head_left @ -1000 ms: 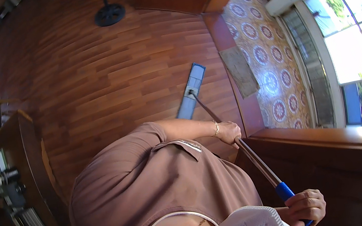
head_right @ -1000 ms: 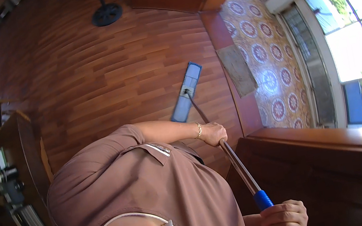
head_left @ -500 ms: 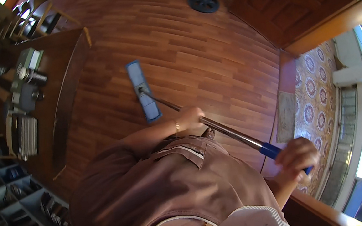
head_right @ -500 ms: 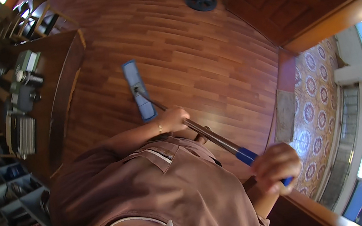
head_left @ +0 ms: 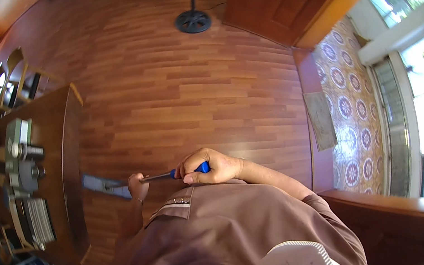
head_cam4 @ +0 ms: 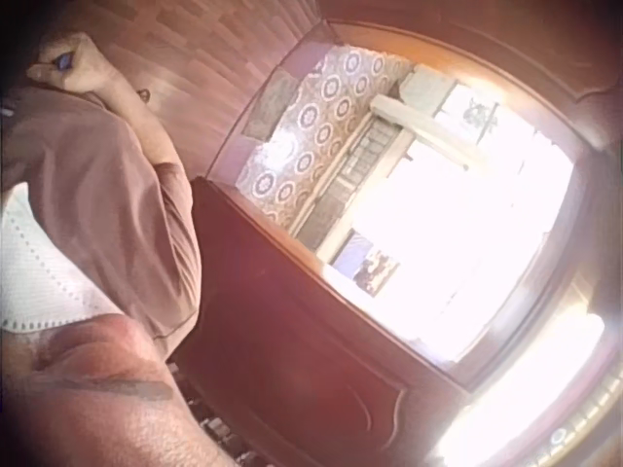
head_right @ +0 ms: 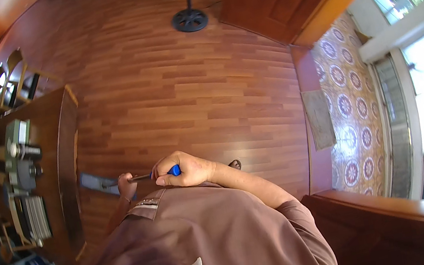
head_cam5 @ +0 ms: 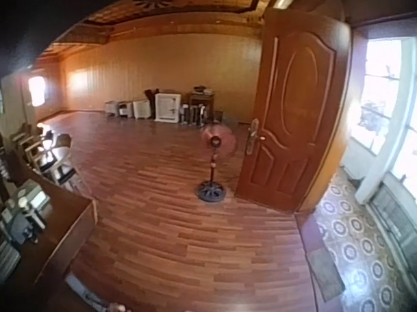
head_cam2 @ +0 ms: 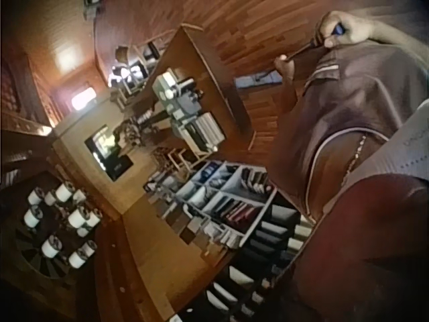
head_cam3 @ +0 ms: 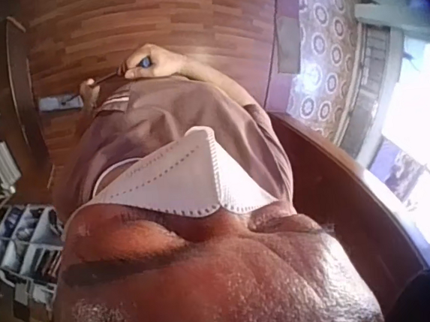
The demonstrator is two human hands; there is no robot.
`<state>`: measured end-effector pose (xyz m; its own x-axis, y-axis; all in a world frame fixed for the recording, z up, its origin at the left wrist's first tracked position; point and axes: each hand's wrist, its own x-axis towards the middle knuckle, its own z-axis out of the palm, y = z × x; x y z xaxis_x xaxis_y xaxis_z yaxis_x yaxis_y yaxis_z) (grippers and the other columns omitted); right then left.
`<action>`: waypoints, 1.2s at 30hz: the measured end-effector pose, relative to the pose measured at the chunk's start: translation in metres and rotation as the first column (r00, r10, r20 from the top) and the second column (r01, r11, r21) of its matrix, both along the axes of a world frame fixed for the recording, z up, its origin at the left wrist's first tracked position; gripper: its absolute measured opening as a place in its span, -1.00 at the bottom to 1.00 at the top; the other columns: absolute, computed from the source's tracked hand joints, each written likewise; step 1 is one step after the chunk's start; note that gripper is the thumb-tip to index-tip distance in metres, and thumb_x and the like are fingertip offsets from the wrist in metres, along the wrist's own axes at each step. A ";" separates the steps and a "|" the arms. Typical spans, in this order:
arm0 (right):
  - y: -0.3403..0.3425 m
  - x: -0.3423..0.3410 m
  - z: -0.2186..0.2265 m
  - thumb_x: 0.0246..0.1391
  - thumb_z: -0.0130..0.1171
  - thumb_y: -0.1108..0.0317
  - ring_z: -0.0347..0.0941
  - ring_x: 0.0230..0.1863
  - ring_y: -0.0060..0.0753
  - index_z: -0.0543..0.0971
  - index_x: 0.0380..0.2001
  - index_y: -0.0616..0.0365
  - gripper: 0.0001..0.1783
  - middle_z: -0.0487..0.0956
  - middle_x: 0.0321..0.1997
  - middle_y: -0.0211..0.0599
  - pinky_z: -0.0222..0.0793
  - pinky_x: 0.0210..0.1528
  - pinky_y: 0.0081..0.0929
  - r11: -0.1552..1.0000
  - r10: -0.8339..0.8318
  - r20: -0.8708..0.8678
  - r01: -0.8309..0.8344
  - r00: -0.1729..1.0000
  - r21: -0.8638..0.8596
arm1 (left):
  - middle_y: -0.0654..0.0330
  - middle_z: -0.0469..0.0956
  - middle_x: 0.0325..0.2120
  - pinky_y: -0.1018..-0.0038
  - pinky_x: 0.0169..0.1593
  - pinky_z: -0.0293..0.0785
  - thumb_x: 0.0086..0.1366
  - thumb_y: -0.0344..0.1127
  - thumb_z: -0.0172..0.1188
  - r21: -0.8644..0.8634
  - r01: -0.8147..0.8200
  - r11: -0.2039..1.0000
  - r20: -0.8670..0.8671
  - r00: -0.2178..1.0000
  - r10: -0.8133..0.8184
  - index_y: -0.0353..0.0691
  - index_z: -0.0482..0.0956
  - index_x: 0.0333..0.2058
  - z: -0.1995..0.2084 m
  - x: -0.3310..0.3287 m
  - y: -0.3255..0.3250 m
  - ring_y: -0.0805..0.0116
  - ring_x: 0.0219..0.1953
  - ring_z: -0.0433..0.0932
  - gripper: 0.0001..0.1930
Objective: The person mops the wooden floor using a flat mop, pushing and pulling it across different areas of the room.
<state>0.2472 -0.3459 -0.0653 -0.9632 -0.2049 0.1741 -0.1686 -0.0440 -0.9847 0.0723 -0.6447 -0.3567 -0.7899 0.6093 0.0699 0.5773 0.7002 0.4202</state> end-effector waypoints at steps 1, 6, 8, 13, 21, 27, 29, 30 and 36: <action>0.005 0.004 0.004 0.07 0.18 0.44 0.50 -0.17 -0.15 0.50 -0.58 0.33 -0.79 0.56 -0.41 -0.06 0.38 -0.08 -0.29 0.999 -0.039 0.028 0.039 0.999 -0.016 | -0.07 0.40 -0.66 0.05 -0.37 0.29 -0.13 -0.33 0.19 -0.005 0.020 1.000 0.005 1.000 -0.020 -0.25 0.38 -0.75 0.002 0.002 0.007 -0.12 -0.46 0.42 -0.80; 0.051 0.053 0.047 0.06 0.18 0.45 0.51 -0.18 -0.17 0.54 -0.58 0.32 -0.81 0.56 -0.47 -0.12 0.39 -0.09 -0.29 0.975 -0.222 0.041 0.222 0.974 0.019 | -0.03 0.44 -0.64 0.11 -0.38 0.34 -0.08 -0.33 0.16 0.053 0.215 0.975 0.151 0.963 -0.221 -0.24 0.41 -0.72 0.048 0.019 0.095 -0.09 -0.46 0.45 -0.82; 0.068 0.084 0.069 0.03 0.19 0.46 0.52 -0.22 -0.15 0.54 -0.62 0.32 -0.80 0.56 -0.51 -0.13 0.40 -0.11 -0.27 0.944 -0.328 0.044 0.325 0.944 0.061 | 0.02 0.46 -0.63 0.14 -0.38 0.37 -0.08 -0.32 0.15 0.130 0.285 0.950 0.182 0.935 -0.306 -0.22 0.43 -0.69 0.075 0.038 0.142 -0.06 -0.45 0.47 -0.85; 0.087 0.175 0.120 -0.07 0.18 0.52 0.52 -0.36 -0.10 0.50 -0.68 0.34 -0.82 0.52 -0.57 -0.09 0.42 -0.18 -0.26 0.807 -0.584 -0.052 0.587 0.810 0.074 | 0.06 0.50 -0.55 0.17 -0.30 0.41 -0.12 -0.28 0.21 0.165 0.653 0.740 0.245 0.699 -0.672 -0.20 0.43 -0.61 0.118 0.081 0.259 -0.01 -0.37 0.49 -0.83; 0.063 0.269 0.132 -0.25 0.32 0.28 0.50 -0.55 -0.17 0.49 -0.74 0.33 -0.69 0.48 -0.68 -0.15 0.48 -0.16 -0.22 0.417 -0.873 -0.231 0.903 0.430 0.107 | 0.10 0.47 -0.55 0.21 -0.26 0.40 -0.21 -0.29 0.37 0.318 0.919 0.232 0.151 0.192 -0.970 -0.18 0.40 -0.57 0.102 0.184 0.435 0.03 -0.34 0.48 -0.72; 0.033 0.302 0.111 -0.20 0.27 0.24 0.55 -0.45 -0.20 0.51 -0.65 0.36 -0.67 0.53 -0.62 -0.13 0.43 -0.04 -0.23 0.025 -0.963 -0.253 0.966 0.092 0.258 | 0.04 0.46 -0.56 0.15 -0.27 0.40 -0.15 -0.30 0.24 0.339 0.941 0.001 0.120 -0.043 -0.992 -0.19 0.40 -0.61 0.116 0.296 0.502 -0.01 -0.33 0.48 -0.81; 0.020 0.312 0.110 -0.16 0.19 0.27 0.57 -0.39 -0.14 0.54 -0.55 0.37 -0.71 0.56 -0.57 -0.09 0.41 -0.02 -0.24 -0.177 -0.959 -0.267 0.934 -0.093 0.310 | 0.01 0.46 -0.58 0.12 -0.29 0.40 -0.18 -0.30 0.23 0.324 0.938 -0.121 0.097 -0.160 -0.982 -0.20 0.40 -0.64 0.115 0.327 0.512 -0.04 -0.35 0.48 -0.82; 0.013 0.331 0.109 -0.16 0.19 0.27 0.57 -0.39 -0.14 0.54 -0.55 0.37 -0.71 0.56 -0.57 -0.09 0.41 -0.02 -0.24 -0.167 -0.961 -0.264 0.932 -0.082 0.321 | 0.00 0.46 -0.59 0.11 -0.30 0.41 -0.20 -0.30 0.24 0.317 0.932 -0.173 0.109 -0.217 -0.970 -0.20 0.41 -0.65 0.115 0.342 0.511 -0.06 -0.36 0.48 -0.81; -0.043 0.337 0.111 -0.01 0.20 0.38 0.53 -0.34 -0.38 0.59 -0.44 0.26 -0.86 0.60 -0.42 -0.13 0.48 -0.22 -0.41 -0.436 -0.863 0.118 0.841 -0.492 0.321 | 0.02 0.54 -0.57 0.11 -0.32 0.47 -0.18 -0.27 0.25 0.291 0.833 -0.471 0.209 -0.536 -0.818 -0.18 0.55 -0.58 0.145 0.407 0.484 -0.04 -0.36 0.55 -0.85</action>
<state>0.5843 -0.3892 0.0456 0.2620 0.9649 -0.0158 0.2679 -0.0884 -0.9594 0.4794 -0.1604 -0.2120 0.9206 0.3826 0.0780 0.2150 -0.6635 0.7166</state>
